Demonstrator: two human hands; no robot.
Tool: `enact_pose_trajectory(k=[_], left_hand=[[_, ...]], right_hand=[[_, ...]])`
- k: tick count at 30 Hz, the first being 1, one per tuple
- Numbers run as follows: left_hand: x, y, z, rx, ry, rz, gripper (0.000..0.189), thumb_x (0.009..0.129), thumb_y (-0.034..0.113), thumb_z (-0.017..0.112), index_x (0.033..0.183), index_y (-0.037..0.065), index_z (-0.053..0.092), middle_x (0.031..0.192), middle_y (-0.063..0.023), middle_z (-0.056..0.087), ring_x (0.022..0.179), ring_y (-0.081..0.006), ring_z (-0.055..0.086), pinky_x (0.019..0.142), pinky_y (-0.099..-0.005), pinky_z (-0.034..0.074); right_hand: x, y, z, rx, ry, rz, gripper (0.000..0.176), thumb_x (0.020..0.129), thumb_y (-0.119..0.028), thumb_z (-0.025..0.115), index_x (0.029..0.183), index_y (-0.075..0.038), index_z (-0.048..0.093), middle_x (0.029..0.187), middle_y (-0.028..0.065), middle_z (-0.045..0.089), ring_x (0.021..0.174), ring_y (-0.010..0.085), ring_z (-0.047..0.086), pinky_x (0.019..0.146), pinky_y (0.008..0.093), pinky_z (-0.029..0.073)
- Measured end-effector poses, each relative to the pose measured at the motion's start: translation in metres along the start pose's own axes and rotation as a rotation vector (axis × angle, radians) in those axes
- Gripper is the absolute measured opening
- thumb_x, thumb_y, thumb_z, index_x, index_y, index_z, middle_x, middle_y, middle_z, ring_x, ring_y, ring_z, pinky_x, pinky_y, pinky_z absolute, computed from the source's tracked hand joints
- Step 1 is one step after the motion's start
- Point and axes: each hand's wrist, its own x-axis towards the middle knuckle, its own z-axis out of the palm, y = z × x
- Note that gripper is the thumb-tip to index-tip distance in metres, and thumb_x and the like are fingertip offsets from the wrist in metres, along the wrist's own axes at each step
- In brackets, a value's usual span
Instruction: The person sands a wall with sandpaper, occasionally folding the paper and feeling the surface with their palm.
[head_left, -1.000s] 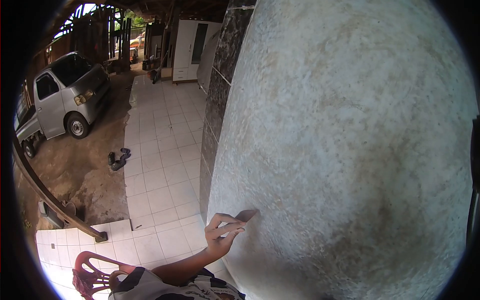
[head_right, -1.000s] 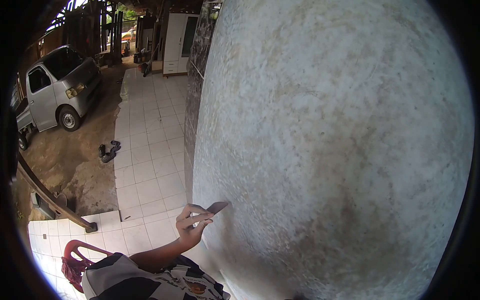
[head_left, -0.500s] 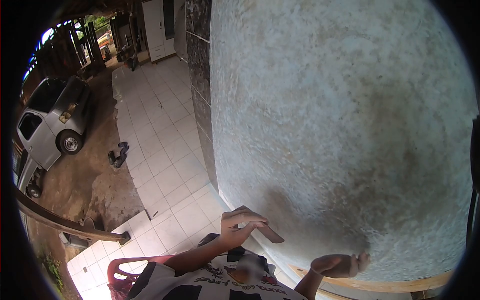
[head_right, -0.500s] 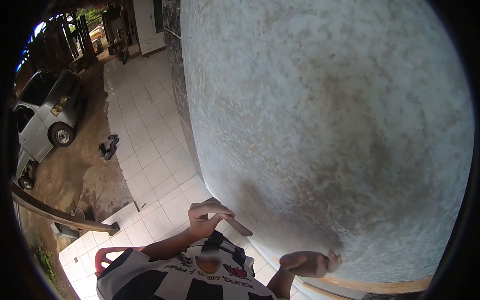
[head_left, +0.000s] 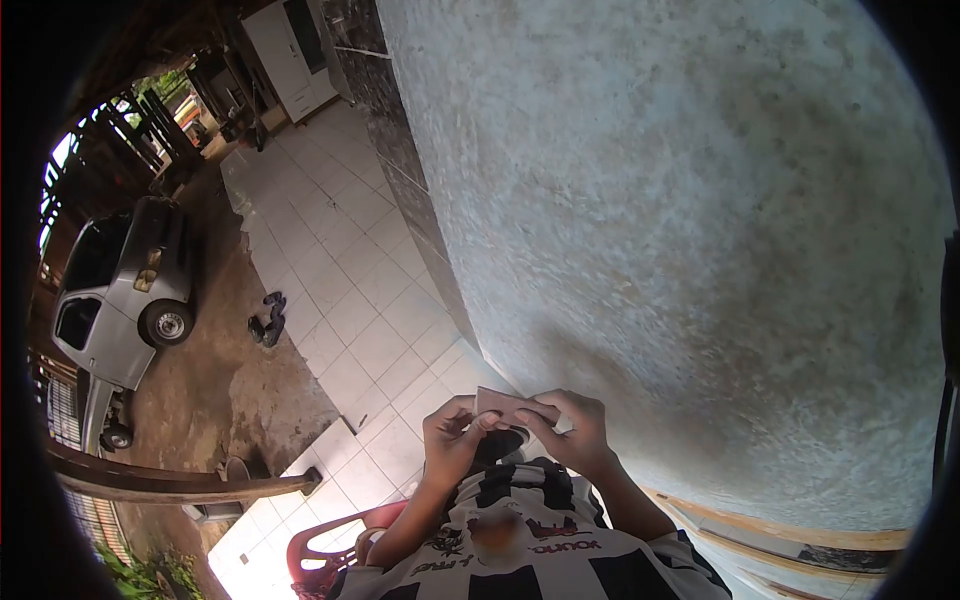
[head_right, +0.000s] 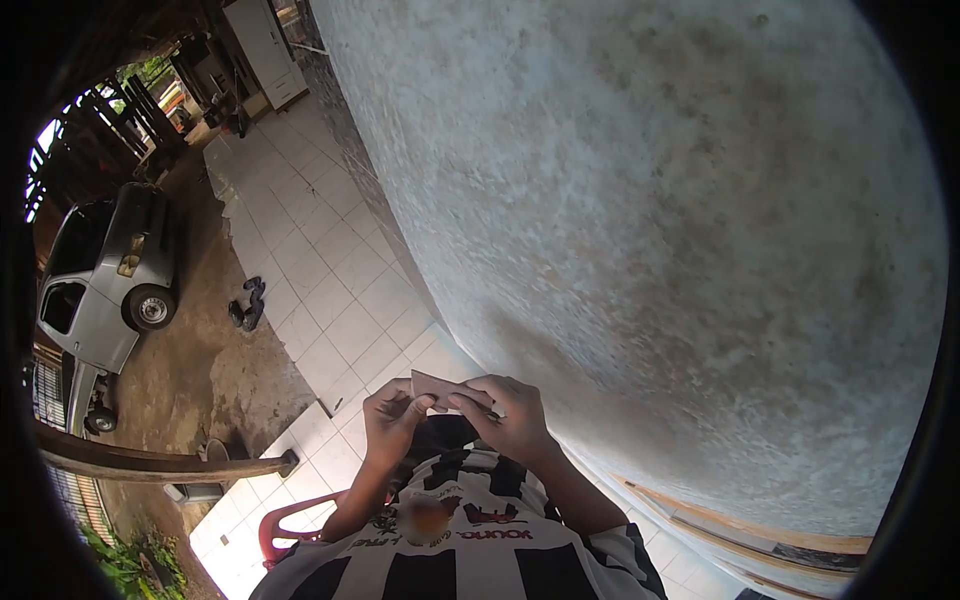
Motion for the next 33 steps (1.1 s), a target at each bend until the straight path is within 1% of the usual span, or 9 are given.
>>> enact_pose_trajectory(k=[5, 12, 16, 20, 24, 27, 29, 32, 33], left_hand=[[0.018, 0.001, -0.037, -0.048, 0.088, -0.084, 0.024, 0.098, 0.016, 0.065, 0.110, -0.005, 0.067, 0.082, -0.0090, 0.072, 0.066, -0.0103, 0.059, 0.063, -0.0229, 0.046], [0.083, 0.000, -0.114, -0.017, 0.246, -0.004, 0.012, 0.091, 0.008, 0.071, 0.091, -0.004, 0.071, 0.084, -0.0113, 0.071, 0.068, -0.0114, 0.059, 0.061, -0.0253, 0.044], [0.128, 0.006, -0.161, 0.214, -0.005, 0.067, 0.008, 0.090, 0.006, 0.071, 0.089, -0.001, 0.072, 0.084, -0.0088, 0.071, 0.072, -0.0123, 0.060, 0.063, -0.0247, 0.044], [0.163, 0.022, -0.184, 0.116, -0.116, -0.095, 0.007, 0.082, -0.006, 0.073, 0.087, 0.000, 0.072, 0.082, -0.0063, 0.070, 0.072, -0.0086, 0.057, 0.067, -0.0238, 0.044], [0.187, 0.007, -0.212, 0.276, -0.261, -0.124, 0.012, 0.090, 0.006, 0.070, 0.080, -0.001, 0.069, 0.080, -0.0054, 0.067, 0.071, -0.0121, 0.059, 0.068, -0.0258, 0.045], [0.195, 0.002, -0.214, 0.138, -0.413, -0.184, 0.016, 0.085, 0.004, 0.073, 0.098, -0.003, 0.066, 0.090, -0.0070, 0.067, 0.078, -0.0132, 0.061, 0.071, -0.0250, 0.047], [0.195, 0.003, -0.206, 0.009, -0.508, -0.323, 0.044, 0.079, 0.000, 0.077, 0.119, -0.004, 0.058, 0.104, -0.0099, 0.067, 0.087, -0.0139, 0.064, 0.073, -0.0254, 0.049], [0.188, -0.004, -0.201, 0.193, -0.756, -0.279, 0.037, 0.083, 0.004, 0.074, 0.116, -0.005, 0.061, 0.103, -0.0101, 0.068, 0.089, -0.0144, 0.066, 0.073, -0.0255, 0.049], [0.186, -0.002, -0.195, 0.266, -0.781, -0.252, 0.025, 0.085, 0.004, 0.072, 0.107, -0.006, 0.065, 0.092, -0.0091, 0.070, 0.080, -0.0145, 0.067, 0.068, -0.0258, 0.049]], right_hand=[[0.021, 0.013, 0.038, 0.320, -0.061, 0.199, 0.016, 0.082, -0.008, 0.079, 0.092, 0.003, 0.072, 0.082, 0.0109, 0.073, 0.071, 0.0114, 0.066, 0.066, 0.0256, 0.049], [0.049, 0.017, 0.089, 0.227, 0.169, 0.217, 0.018, 0.085, -0.013, 0.078, 0.093, 0.002, 0.073, 0.076, 0.0084, 0.071, 0.064, 0.0108, 0.061, 0.061, 0.0253, 0.048], [0.072, 0.010, 0.113, 0.169, 0.313, 0.306, 0.015, 0.083, -0.010, 0.079, 0.092, 0.000, 0.074, 0.078, 0.0089, 0.072, 0.067, 0.0122, 0.064, 0.065, 0.0256, 0.049], [0.090, 0.001, 0.150, 0.151, 0.350, 0.345, 0.016, 0.082, -0.013, 0.080, 0.092, -0.001, 0.074, 0.074, 0.0085, 0.071, 0.063, 0.0135, 0.063, 0.062, 0.0271, 0.049], [0.094, -0.001, 0.184, 0.009, 0.364, 0.340, 0.020, 0.085, -0.024, 0.077, 0.092, -0.005, 0.074, 0.078, 0.0102, 0.073, 0.064, 0.0233, 0.068, 0.062, 0.0327, 0.053], [0.086, -0.008, 0.198, -0.022, 0.448, 0.363, 0.021, 0.085, -0.024, 0.078, 0.092, -0.005, 0.074, 0.076, 0.0099, 0.072, 0.064, 0.0236, 0.068, 0.062, 0.0325, 0.053], [0.076, -0.007, 0.207, -0.090, 0.528, 0.452, 0.019, 0.081, -0.017, 0.081, 0.092, -0.003, 0.074, 0.075, 0.0091, 0.071, 0.064, 0.0170, 0.066, 0.062, 0.0290, 0.052], [0.062, -0.010, 0.218, -0.104, 0.629, 0.485, 0.017, 0.083, -0.016, 0.080, 0.090, -0.003, 0.074, 0.073, 0.0087, 0.070, 0.063, 0.0159, 0.066, 0.063, 0.0291, 0.051], [0.057, -0.013, 0.220, -0.111, 0.659, 0.492, 0.017, 0.083, -0.016, 0.080, 0.090, -0.003, 0.074, 0.073, 0.0087, 0.070, 0.063, 0.0159, 0.066, 0.063, 0.0291, 0.051]])
